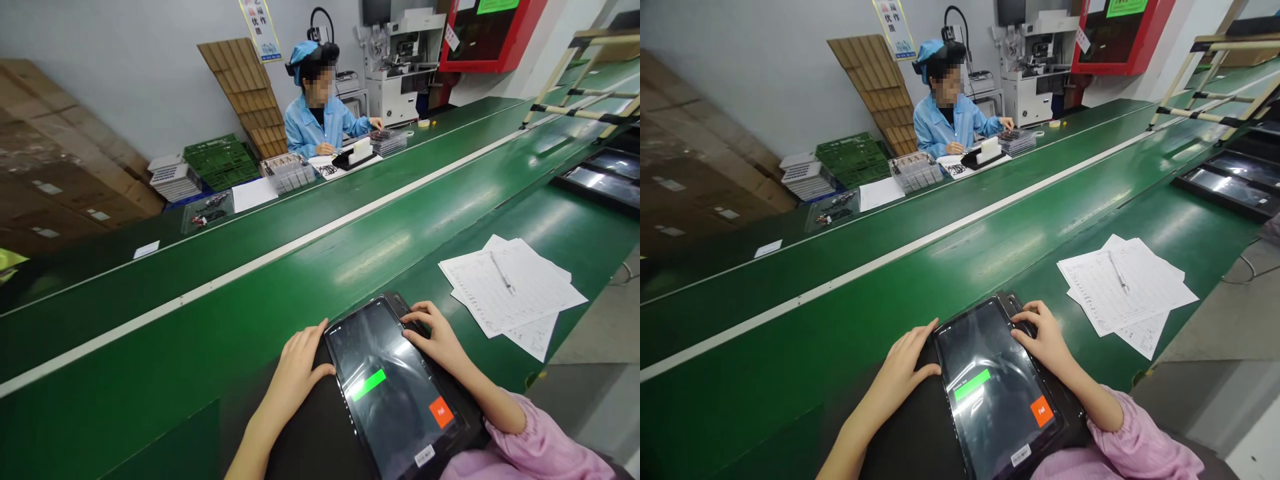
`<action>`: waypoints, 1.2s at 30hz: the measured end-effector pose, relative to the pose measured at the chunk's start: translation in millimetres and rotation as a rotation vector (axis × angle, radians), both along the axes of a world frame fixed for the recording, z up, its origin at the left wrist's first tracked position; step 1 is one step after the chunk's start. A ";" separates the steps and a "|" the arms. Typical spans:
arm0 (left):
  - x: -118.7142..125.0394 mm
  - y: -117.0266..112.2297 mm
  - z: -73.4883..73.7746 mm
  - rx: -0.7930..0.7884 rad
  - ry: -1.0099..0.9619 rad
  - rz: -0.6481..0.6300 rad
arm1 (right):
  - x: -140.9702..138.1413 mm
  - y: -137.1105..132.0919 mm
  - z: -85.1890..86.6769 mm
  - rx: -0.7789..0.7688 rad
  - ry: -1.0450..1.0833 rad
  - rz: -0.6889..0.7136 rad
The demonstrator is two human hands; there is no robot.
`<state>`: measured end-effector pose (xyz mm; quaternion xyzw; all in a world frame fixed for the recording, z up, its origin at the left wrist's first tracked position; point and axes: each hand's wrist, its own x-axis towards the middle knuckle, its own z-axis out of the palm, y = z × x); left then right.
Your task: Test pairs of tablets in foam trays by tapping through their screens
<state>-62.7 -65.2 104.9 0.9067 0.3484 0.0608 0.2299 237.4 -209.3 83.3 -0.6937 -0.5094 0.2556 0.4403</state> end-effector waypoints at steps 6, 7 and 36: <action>-0.5 0.4 -3.3 -0.004 -0.002 -0.012 | 4.3 4.6 0.8 -0.081 -0.087 -0.006; -0.6 0.9 -4.0 -0.002 -0.005 -0.015 | 5.4 5.0 1.5 -0.104 -0.100 -0.010; 4.4 -1.8 2.1 -0.012 -0.021 -0.002 | 24.3 17.6 3.8 0.125 0.207 0.055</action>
